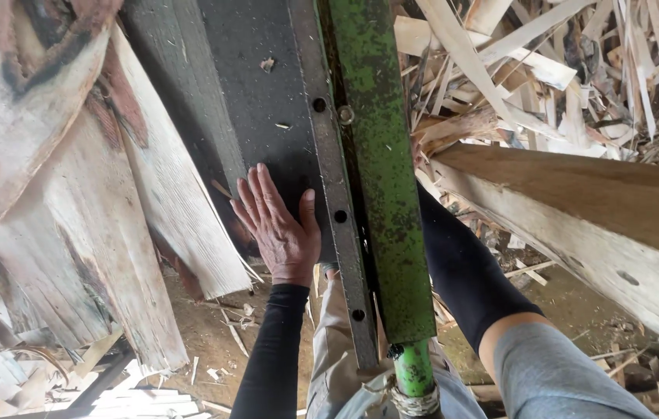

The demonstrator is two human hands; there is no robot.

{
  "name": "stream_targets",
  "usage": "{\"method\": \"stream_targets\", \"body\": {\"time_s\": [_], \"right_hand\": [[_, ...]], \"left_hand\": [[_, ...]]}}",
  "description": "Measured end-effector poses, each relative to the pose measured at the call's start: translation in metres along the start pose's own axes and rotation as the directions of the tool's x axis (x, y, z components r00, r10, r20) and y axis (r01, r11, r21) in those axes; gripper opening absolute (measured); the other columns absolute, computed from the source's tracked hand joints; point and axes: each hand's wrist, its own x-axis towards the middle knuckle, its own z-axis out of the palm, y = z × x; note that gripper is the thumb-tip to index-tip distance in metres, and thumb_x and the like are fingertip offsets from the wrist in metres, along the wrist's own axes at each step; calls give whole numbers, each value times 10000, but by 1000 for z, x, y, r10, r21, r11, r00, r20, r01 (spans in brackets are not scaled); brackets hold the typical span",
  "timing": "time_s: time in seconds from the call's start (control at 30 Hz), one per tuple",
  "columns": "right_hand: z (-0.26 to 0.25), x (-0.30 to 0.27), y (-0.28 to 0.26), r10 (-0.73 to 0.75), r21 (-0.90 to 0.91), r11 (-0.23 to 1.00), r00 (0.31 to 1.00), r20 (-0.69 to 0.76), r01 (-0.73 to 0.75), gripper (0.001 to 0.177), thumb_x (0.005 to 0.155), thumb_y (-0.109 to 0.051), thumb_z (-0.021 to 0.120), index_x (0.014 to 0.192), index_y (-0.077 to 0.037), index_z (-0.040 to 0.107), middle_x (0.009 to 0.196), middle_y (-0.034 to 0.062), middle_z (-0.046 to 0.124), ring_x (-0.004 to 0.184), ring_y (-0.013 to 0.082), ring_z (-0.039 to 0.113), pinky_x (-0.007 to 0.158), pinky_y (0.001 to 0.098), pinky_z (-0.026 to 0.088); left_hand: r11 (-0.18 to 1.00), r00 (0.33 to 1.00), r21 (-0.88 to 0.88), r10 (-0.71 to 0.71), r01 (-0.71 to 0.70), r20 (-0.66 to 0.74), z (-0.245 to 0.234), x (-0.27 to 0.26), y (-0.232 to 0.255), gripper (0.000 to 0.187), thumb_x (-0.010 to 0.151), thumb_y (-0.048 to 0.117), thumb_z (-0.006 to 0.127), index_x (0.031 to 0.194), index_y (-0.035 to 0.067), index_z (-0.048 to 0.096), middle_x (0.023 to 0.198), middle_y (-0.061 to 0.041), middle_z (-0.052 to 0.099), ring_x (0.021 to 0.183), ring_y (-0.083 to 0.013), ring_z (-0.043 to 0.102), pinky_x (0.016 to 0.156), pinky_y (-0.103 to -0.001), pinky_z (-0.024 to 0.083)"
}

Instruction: Trimming thin strips of wood using a manual guillotine cutter.

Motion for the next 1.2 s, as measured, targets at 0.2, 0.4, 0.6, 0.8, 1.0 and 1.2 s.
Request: {"method": "stream_targets", "body": {"time_s": [0.2,0.4,0.6,0.8,1.0,1.2], "right_hand": [[6,24,-22,69,203,975,994,83,-84,373,1129,-229,470,1325,39,641,1138,222,706,973,355,670,807,477,554],[10,30,11,143,373,906,974,176,-200,389,1137,-233,469,1330,55,646,1148,231,710,977,352,671,820,471,557],[-9,12,33,210,505,800,939,271,-325,406,1146,-237,469,1335,72,652,1157,241,715,982,349,672,834,466,559],[-60,-34,-23,33,212,974,976,215,-79,377,1083,-195,499,1333,51,637,1116,240,726,959,348,704,829,444,564],[-146,-62,-199,-195,-302,926,972,132,226,235,985,-215,687,1124,-26,667,844,160,692,697,259,661,642,392,537],[-207,-49,-315,-521,-403,760,849,90,509,200,999,-229,708,856,-126,613,749,31,557,578,99,499,446,267,420]], "left_hand": [[1000,1000,10,13,-13,-10,0,2,0,772,1071,493,514,1619,16,253,1639,-234,367,1576,-441,232,1277,-622,112],[1000,1000,8,5,-5,0,-2,4,1,776,1061,492,505,1612,10,248,1633,-243,363,1566,-446,227,1264,-621,107],[1000,1000,-13,8,-8,14,-3,3,0,761,1073,493,477,1613,4,255,1640,-251,347,1567,-447,215,1262,-623,97],[1000,1000,-13,16,-16,6,-1,5,0,752,1068,489,469,1609,9,261,1637,-241,352,1561,-438,220,1256,-622,107],[1000,1000,13,8,-8,-27,0,10,-1,774,1044,499,477,1604,12,256,1617,-220,354,1545,-408,232,1250,-617,110],[996,1000,-87,-8,8,-7,-16,13,7,776,1026,495,495,1588,12,267,1637,-204,344,1549,-403,215,1250,-613,101]]}}
